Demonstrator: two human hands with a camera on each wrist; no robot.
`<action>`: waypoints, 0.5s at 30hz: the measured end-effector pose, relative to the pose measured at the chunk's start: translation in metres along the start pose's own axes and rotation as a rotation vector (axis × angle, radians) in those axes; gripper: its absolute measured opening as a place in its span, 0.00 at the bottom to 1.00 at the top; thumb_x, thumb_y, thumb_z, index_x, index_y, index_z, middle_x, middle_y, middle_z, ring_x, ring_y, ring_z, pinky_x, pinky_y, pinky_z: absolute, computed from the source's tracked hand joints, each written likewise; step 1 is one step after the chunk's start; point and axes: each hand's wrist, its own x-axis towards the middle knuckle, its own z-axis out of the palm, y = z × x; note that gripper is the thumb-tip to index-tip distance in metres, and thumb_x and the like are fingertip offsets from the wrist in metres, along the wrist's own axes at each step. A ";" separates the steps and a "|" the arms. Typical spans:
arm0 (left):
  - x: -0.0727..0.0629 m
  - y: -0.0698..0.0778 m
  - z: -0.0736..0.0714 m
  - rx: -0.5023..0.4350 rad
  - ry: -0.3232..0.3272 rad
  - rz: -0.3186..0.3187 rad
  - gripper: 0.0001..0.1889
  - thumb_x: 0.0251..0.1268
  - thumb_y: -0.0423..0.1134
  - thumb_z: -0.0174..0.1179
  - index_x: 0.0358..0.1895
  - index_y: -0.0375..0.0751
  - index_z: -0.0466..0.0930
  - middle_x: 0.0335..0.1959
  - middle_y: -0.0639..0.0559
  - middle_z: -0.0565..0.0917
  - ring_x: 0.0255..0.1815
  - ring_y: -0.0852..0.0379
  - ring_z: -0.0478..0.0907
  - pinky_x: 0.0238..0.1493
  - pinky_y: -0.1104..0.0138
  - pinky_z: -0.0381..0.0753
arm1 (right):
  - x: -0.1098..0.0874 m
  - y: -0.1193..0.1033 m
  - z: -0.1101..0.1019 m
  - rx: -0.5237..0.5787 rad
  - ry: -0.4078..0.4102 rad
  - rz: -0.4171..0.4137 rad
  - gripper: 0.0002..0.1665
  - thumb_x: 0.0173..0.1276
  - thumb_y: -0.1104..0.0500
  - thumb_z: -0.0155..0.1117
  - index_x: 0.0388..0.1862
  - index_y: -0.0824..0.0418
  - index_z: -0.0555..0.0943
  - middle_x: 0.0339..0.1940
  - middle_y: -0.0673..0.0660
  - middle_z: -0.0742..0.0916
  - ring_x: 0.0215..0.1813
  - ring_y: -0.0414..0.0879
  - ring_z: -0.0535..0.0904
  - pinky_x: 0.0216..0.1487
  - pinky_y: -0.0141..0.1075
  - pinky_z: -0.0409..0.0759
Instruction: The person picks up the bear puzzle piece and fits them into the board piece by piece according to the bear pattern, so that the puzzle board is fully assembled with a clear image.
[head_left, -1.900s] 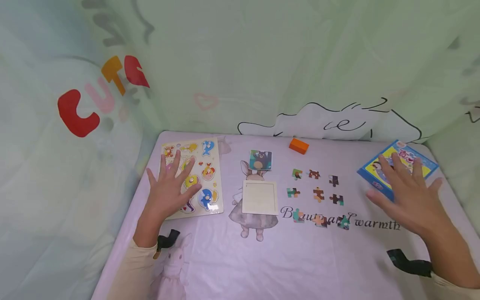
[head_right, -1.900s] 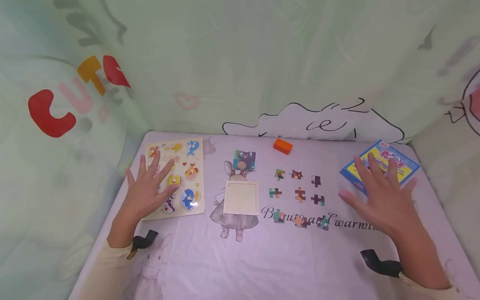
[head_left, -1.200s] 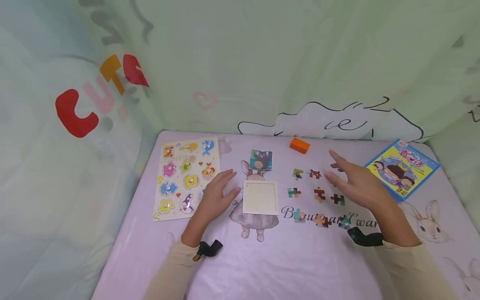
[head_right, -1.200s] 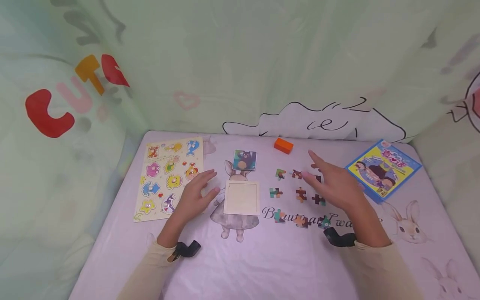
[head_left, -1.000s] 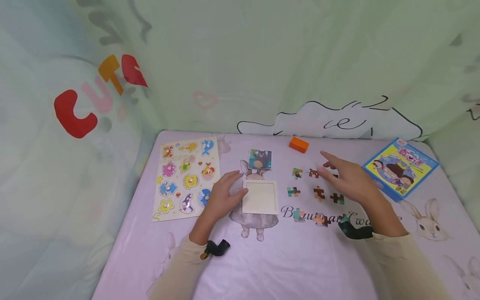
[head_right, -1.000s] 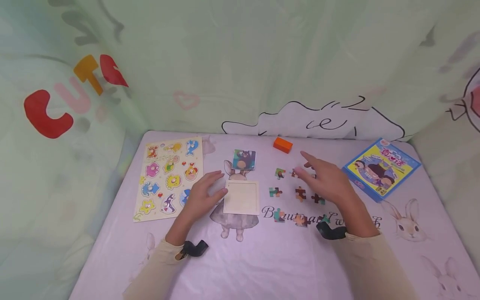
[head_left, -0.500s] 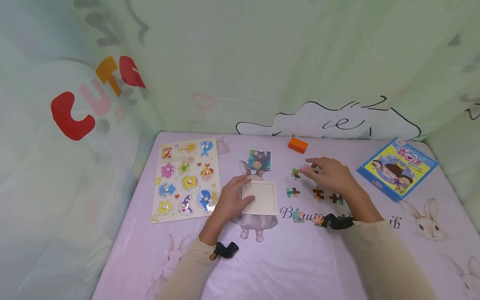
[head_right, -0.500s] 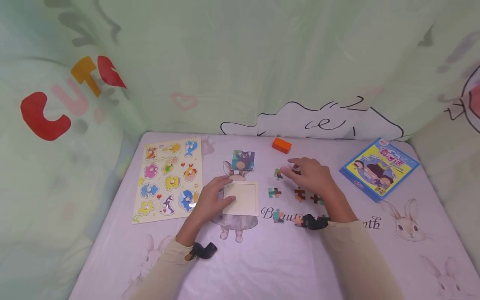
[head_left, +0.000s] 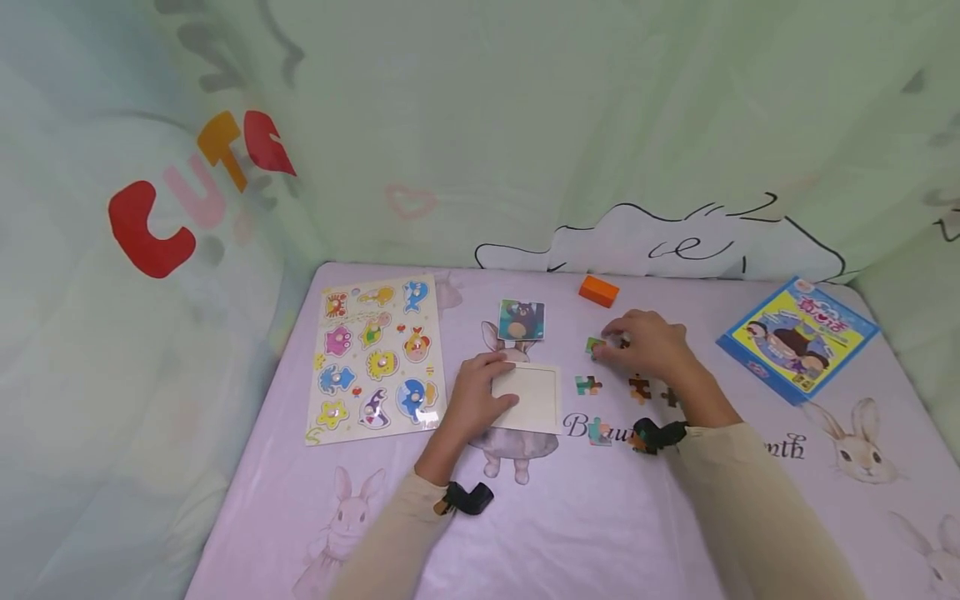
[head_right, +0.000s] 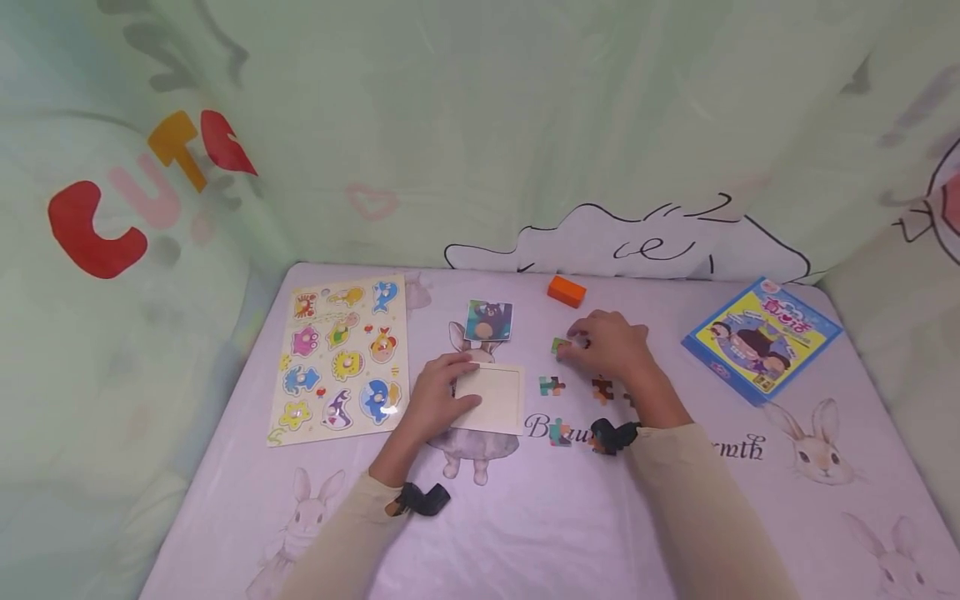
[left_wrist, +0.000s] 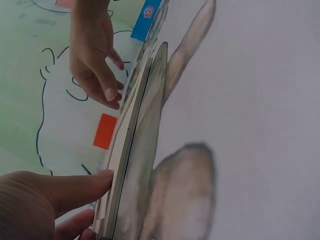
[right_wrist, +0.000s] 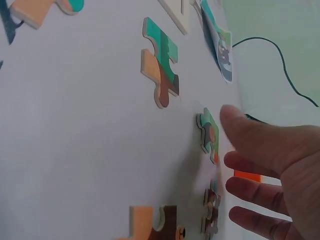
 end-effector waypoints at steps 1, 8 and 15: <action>0.001 0.000 0.000 -0.004 0.000 -0.001 0.25 0.56 0.36 0.75 0.60 0.40 0.84 0.66 0.45 0.79 0.68 0.43 0.72 0.69 0.52 0.72 | 0.002 0.000 0.001 0.003 -0.004 0.005 0.29 0.64 0.39 0.72 0.56 0.56 0.86 0.57 0.64 0.84 0.60 0.63 0.74 0.59 0.81 0.58; 0.003 -0.002 0.001 -0.024 -0.003 -0.006 0.25 0.57 0.38 0.75 0.60 0.40 0.84 0.65 0.46 0.79 0.67 0.44 0.72 0.67 0.53 0.73 | 0.006 -0.006 0.005 -0.003 -0.007 0.050 0.27 0.61 0.45 0.77 0.55 0.57 0.85 0.55 0.64 0.83 0.60 0.64 0.73 0.61 0.81 0.56; 0.003 -0.004 0.004 -0.022 -0.003 -0.003 0.25 0.58 0.40 0.75 0.60 0.41 0.84 0.64 0.46 0.79 0.66 0.45 0.72 0.66 0.53 0.73 | 0.006 -0.013 0.003 -0.005 0.004 0.055 0.20 0.61 0.50 0.78 0.46 0.59 0.85 0.48 0.62 0.85 0.55 0.61 0.74 0.61 0.77 0.60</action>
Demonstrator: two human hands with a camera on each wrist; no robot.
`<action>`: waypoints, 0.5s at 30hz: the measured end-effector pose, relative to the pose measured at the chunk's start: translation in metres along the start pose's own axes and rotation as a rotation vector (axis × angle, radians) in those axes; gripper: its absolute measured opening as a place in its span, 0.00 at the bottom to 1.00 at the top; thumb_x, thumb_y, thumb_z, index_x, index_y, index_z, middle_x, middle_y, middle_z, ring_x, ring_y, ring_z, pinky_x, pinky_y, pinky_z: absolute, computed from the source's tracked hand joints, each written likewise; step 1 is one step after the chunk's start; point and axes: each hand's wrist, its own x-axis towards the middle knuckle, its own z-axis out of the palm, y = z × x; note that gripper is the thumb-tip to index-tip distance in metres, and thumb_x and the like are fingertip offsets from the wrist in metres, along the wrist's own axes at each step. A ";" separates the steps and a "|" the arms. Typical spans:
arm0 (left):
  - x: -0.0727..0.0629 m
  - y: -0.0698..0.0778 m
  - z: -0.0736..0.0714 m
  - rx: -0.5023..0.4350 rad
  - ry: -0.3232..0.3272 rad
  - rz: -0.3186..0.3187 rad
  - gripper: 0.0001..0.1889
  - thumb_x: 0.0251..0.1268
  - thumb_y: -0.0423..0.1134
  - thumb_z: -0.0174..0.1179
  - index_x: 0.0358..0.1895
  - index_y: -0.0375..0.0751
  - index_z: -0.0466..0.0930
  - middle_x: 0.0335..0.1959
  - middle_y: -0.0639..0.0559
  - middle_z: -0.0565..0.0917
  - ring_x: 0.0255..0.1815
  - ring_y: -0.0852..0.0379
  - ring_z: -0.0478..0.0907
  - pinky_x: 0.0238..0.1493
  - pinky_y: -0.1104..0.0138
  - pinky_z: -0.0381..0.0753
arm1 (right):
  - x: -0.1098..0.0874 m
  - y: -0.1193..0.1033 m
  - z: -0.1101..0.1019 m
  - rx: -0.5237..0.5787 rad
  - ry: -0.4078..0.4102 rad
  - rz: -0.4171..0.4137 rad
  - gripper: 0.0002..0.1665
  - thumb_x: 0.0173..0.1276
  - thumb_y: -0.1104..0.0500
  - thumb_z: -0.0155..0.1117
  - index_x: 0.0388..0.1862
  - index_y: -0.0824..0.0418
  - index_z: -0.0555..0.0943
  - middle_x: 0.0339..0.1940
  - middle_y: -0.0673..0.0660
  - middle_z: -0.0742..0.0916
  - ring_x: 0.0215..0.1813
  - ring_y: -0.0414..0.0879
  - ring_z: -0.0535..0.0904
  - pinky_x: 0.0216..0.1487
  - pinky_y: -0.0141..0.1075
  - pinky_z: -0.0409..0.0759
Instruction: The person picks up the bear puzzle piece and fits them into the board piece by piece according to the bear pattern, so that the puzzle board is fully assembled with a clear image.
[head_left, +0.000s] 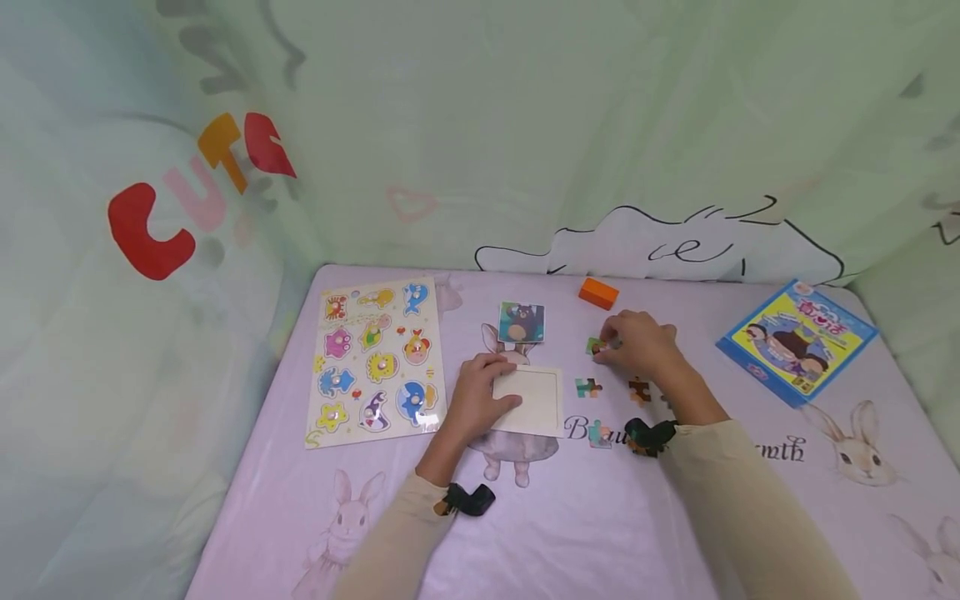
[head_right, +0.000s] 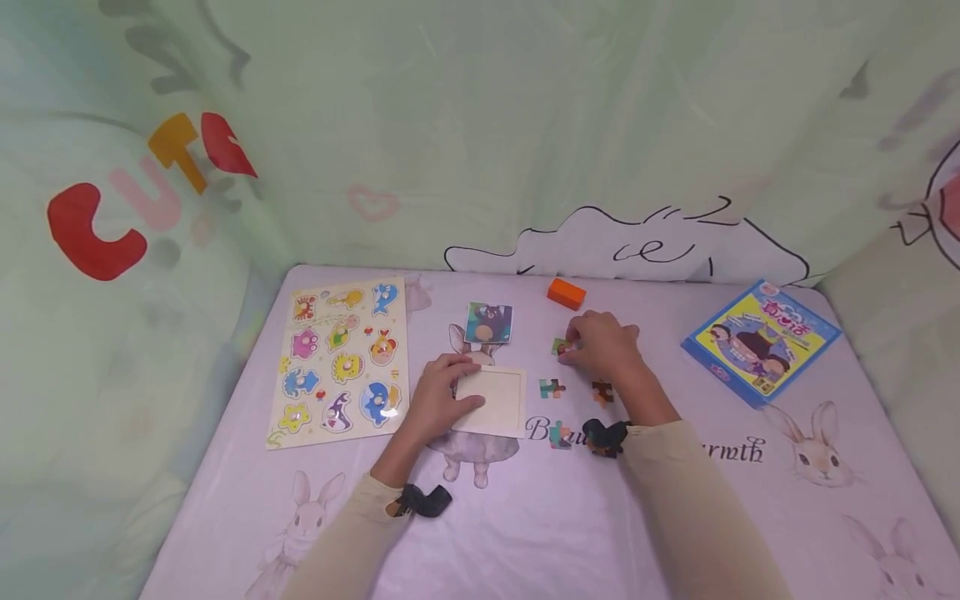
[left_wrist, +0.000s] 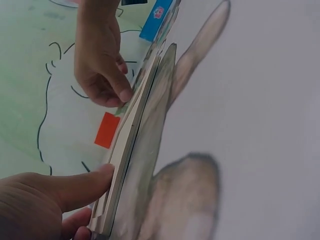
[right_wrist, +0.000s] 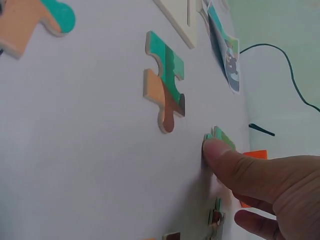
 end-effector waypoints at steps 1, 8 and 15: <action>0.000 0.000 0.000 -0.001 0.001 -0.001 0.25 0.58 0.40 0.75 0.60 0.41 0.84 0.64 0.46 0.79 0.65 0.45 0.71 0.66 0.54 0.73 | 0.000 -0.001 0.000 0.001 0.003 -0.003 0.20 0.61 0.50 0.79 0.45 0.59 0.84 0.46 0.61 0.85 0.53 0.60 0.75 0.60 0.76 0.61; -0.002 0.000 0.001 0.023 0.012 -0.007 0.26 0.57 0.42 0.76 0.60 0.42 0.83 0.63 0.47 0.77 0.63 0.47 0.70 0.64 0.55 0.74 | -0.007 -0.008 -0.002 0.032 0.025 -0.027 0.13 0.65 0.53 0.74 0.41 0.56 0.80 0.38 0.58 0.86 0.47 0.58 0.75 0.56 0.65 0.64; -0.003 0.001 0.002 0.010 0.012 -0.019 0.28 0.56 0.44 0.77 0.61 0.44 0.83 0.64 0.46 0.76 0.64 0.47 0.70 0.64 0.54 0.74 | -0.017 -0.018 -0.002 0.113 0.075 -0.098 0.08 0.70 0.56 0.70 0.43 0.57 0.81 0.36 0.58 0.85 0.41 0.55 0.76 0.45 0.48 0.75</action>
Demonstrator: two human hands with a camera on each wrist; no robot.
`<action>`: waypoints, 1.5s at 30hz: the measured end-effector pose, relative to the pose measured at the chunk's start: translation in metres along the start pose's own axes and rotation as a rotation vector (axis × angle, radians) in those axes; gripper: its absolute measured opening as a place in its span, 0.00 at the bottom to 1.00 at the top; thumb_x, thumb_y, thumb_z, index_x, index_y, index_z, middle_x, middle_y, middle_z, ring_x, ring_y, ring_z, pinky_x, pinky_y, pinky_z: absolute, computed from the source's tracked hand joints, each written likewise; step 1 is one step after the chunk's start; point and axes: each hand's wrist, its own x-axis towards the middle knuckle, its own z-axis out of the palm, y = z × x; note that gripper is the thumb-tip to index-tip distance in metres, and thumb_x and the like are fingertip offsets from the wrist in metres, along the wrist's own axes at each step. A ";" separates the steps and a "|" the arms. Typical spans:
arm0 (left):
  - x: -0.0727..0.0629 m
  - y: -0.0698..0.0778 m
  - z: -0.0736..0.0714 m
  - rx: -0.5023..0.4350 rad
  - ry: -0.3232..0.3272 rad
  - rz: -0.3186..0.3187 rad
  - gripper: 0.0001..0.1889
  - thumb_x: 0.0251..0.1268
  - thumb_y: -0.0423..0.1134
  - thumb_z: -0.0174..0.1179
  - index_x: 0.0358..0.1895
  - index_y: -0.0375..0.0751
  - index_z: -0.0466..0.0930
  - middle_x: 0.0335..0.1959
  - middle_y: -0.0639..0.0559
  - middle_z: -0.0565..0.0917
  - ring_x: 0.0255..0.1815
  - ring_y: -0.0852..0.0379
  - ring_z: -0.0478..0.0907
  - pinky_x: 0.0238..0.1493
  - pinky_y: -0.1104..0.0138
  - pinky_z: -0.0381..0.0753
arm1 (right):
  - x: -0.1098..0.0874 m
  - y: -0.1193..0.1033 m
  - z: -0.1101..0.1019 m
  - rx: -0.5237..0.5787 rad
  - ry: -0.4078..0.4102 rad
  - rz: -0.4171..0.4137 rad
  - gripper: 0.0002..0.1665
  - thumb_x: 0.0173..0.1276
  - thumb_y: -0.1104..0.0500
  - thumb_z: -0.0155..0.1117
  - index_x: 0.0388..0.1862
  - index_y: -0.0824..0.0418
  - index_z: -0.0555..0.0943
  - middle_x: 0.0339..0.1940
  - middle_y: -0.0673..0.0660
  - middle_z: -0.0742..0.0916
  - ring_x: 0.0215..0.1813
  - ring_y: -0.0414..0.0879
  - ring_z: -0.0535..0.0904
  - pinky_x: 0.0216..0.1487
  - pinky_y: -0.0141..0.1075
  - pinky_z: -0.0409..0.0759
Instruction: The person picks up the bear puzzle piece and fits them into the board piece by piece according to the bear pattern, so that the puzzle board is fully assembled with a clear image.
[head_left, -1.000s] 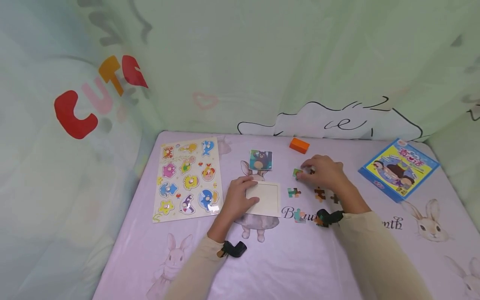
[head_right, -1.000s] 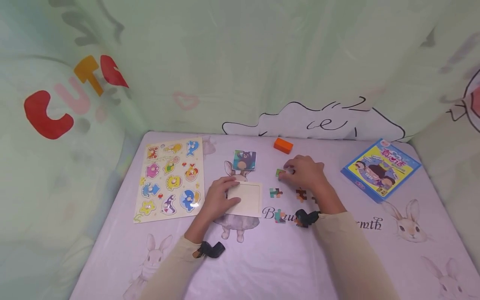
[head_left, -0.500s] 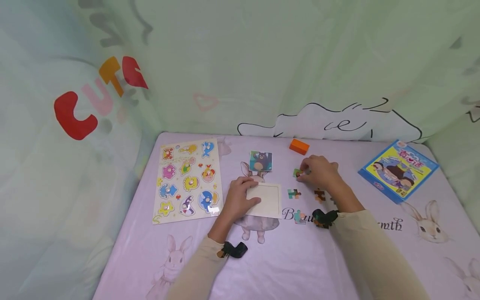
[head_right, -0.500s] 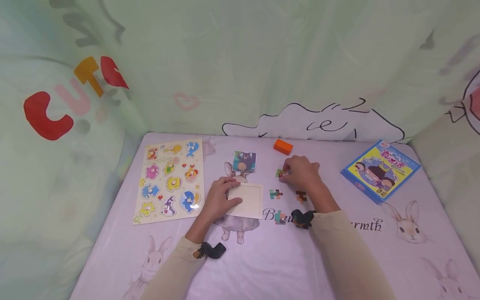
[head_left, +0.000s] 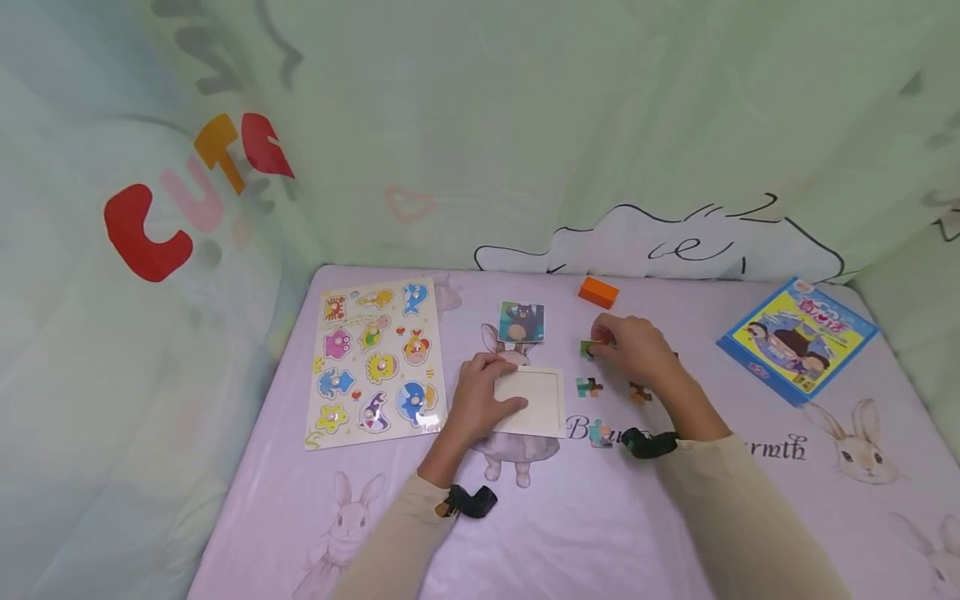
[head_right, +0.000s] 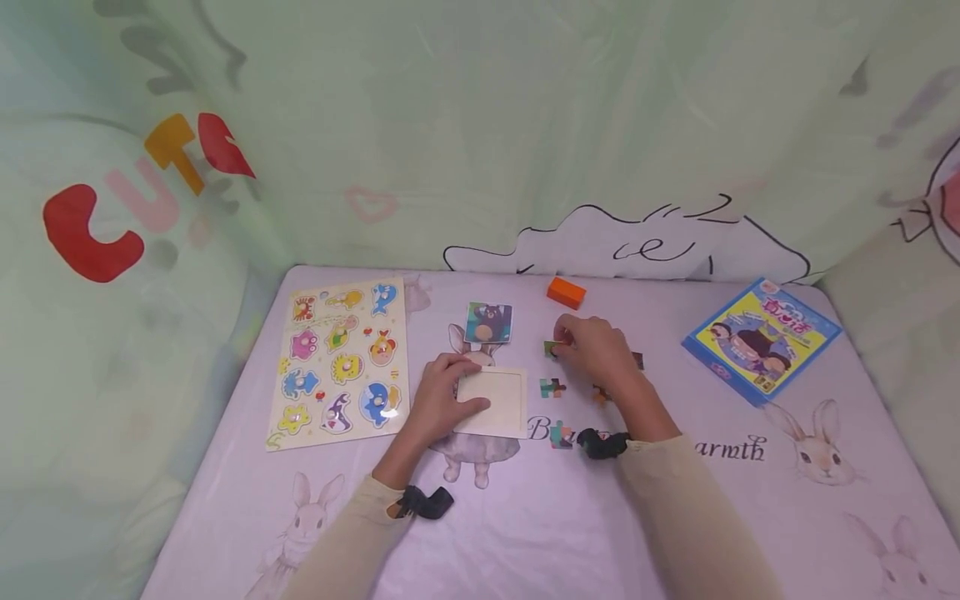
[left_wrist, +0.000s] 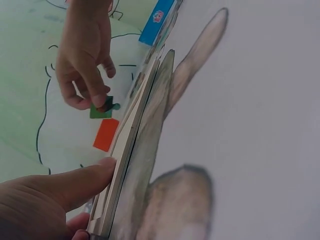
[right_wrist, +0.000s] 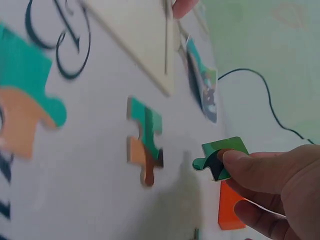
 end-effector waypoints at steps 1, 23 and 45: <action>0.000 0.000 0.000 0.001 0.004 0.000 0.28 0.56 0.44 0.77 0.60 0.44 0.83 0.64 0.47 0.76 0.64 0.47 0.70 0.64 0.54 0.74 | -0.001 -0.002 0.001 0.026 0.005 -0.011 0.08 0.70 0.57 0.70 0.43 0.57 0.81 0.35 0.57 0.85 0.41 0.54 0.76 0.44 0.45 0.76; 0.004 -0.010 0.002 -0.035 0.111 -0.010 0.15 0.68 0.29 0.62 0.56 0.43 0.85 0.54 0.50 0.85 0.46 0.54 0.77 0.49 0.63 0.78 | -0.014 -0.041 0.030 0.383 -0.011 0.047 0.11 0.70 0.52 0.70 0.45 0.56 0.83 0.39 0.56 0.85 0.42 0.51 0.82 0.38 0.35 0.80; 0.004 -0.007 0.001 -0.030 0.120 -0.027 0.13 0.69 0.29 0.61 0.53 0.43 0.85 0.53 0.51 0.87 0.45 0.54 0.78 0.49 0.64 0.79 | -0.009 -0.063 0.058 0.560 -0.099 0.167 0.14 0.68 0.54 0.73 0.47 0.60 0.84 0.36 0.57 0.88 0.39 0.49 0.82 0.38 0.31 0.79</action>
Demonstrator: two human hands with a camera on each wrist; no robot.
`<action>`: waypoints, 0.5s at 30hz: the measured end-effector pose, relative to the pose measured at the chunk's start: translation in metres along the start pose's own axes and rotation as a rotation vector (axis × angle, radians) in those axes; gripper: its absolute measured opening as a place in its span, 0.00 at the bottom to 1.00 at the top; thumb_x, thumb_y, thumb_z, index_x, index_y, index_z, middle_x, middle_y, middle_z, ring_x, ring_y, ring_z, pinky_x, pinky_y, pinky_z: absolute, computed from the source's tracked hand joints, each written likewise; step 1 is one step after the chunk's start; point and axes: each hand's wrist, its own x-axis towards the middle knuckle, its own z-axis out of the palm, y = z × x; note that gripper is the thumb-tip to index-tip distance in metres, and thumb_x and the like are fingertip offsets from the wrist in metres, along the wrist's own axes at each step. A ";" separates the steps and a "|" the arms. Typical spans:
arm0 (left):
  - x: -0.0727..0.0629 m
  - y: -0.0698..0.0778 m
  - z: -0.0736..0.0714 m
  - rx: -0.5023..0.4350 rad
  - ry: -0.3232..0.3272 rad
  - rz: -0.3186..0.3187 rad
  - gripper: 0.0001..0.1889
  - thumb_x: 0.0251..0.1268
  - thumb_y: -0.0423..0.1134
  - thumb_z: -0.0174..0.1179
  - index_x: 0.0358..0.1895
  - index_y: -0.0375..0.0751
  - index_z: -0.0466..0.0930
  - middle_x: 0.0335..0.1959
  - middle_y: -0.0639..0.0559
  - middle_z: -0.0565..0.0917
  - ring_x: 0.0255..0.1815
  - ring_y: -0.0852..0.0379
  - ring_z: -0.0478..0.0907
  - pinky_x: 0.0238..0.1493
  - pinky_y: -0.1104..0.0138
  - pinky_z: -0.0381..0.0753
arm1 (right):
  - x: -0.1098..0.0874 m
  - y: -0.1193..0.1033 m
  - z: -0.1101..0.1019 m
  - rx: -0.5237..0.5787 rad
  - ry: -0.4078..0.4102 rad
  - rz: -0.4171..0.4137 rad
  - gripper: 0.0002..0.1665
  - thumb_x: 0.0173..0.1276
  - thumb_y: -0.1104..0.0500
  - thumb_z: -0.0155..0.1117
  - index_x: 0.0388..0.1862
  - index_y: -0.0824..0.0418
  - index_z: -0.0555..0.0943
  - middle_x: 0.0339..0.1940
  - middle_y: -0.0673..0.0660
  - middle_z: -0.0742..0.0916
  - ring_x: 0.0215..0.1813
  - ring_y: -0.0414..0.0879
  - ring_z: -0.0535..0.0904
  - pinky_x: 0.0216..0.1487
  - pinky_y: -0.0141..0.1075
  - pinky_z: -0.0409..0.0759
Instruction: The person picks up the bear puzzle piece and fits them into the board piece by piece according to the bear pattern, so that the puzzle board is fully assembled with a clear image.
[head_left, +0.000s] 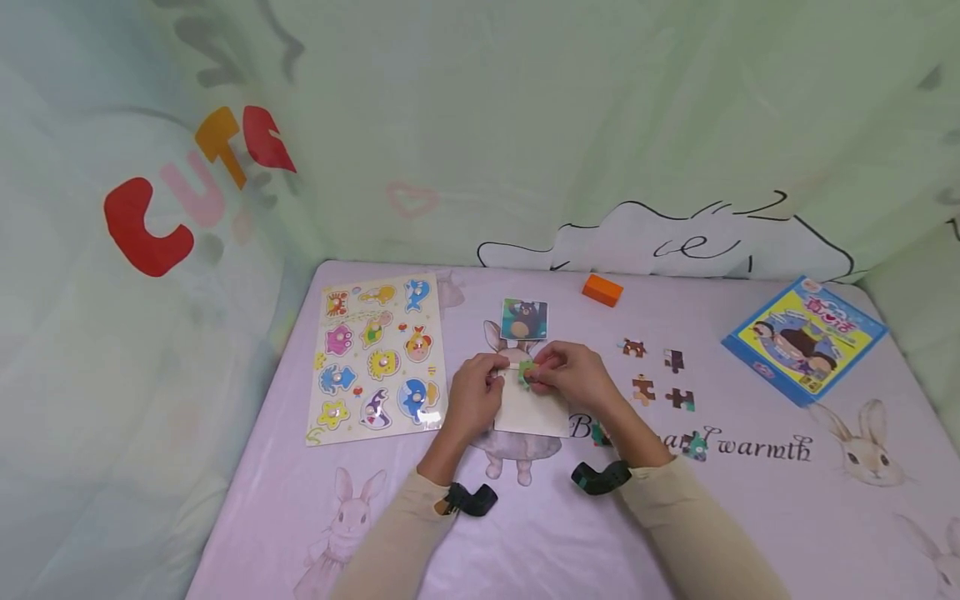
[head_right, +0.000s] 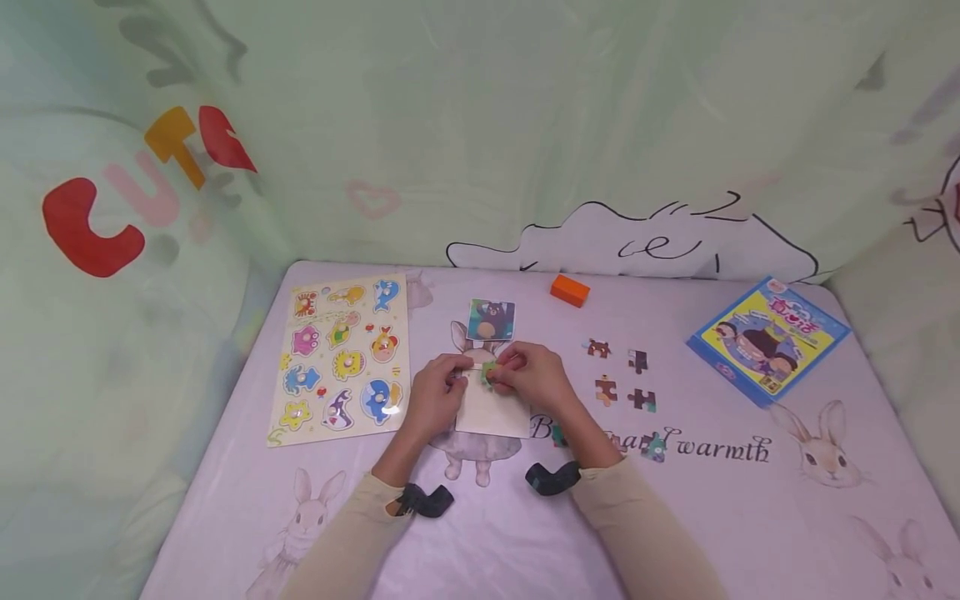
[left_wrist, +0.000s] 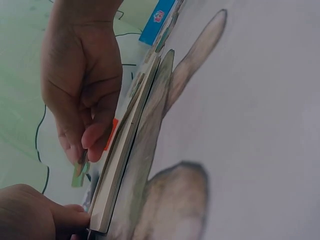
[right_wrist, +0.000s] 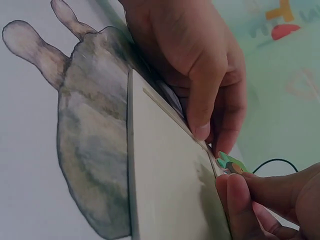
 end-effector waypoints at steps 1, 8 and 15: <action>0.000 0.000 0.000 0.001 -0.001 -0.001 0.13 0.69 0.29 0.61 0.53 0.43 0.85 0.53 0.51 0.86 0.45 0.54 0.78 0.49 0.64 0.79 | 0.000 0.000 0.001 0.002 0.000 0.001 0.14 0.68 0.55 0.73 0.47 0.60 0.84 0.36 0.57 0.88 0.39 0.48 0.82 0.38 0.31 0.79; 0.001 0.000 0.001 0.010 0.005 0.006 0.14 0.68 0.29 0.61 0.53 0.42 0.85 0.53 0.51 0.87 0.46 0.53 0.79 0.50 0.62 0.79 | 0.002 0.000 0.011 0.059 0.005 0.004 0.12 0.68 0.58 0.73 0.47 0.62 0.84 0.33 0.57 0.88 0.32 0.43 0.86 0.37 0.31 0.83; 0.000 -0.001 0.001 0.013 -0.001 0.000 0.14 0.68 0.29 0.61 0.54 0.42 0.85 0.53 0.50 0.87 0.48 0.53 0.79 0.52 0.61 0.79 | 0.008 -0.001 0.017 0.064 0.020 0.045 0.12 0.68 0.58 0.72 0.46 0.62 0.84 0.32 0.56 0.88 0.30 0.41 0.85 0.36 0.30 0.82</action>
